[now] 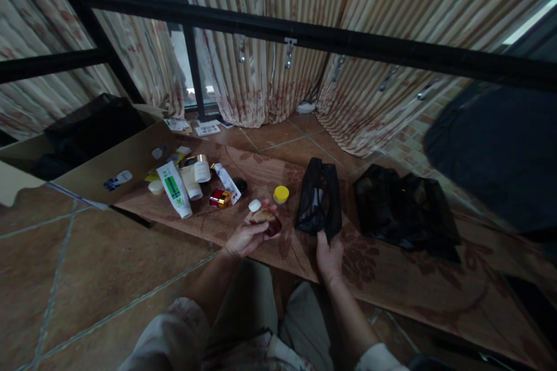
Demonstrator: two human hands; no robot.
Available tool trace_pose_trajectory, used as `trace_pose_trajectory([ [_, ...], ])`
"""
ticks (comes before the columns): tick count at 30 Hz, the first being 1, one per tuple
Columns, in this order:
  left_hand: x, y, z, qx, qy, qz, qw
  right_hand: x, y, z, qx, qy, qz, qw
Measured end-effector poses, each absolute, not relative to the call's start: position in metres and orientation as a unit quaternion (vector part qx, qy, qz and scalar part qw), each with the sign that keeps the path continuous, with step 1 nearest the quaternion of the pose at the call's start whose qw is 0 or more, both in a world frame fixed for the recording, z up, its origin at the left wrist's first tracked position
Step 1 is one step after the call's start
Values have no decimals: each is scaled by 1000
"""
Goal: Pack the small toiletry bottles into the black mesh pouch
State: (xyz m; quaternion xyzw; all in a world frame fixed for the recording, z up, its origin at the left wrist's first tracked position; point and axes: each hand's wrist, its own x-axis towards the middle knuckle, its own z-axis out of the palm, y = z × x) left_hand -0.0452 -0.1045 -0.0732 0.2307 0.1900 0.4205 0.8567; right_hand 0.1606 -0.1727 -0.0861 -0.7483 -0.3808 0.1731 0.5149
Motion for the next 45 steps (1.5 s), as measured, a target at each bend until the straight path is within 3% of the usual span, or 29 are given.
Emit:
trace_pose_trajectory([
  [45,-43,-98,-80,283,226,370,855,162,-173,-92,-745,-385,185,513],
])
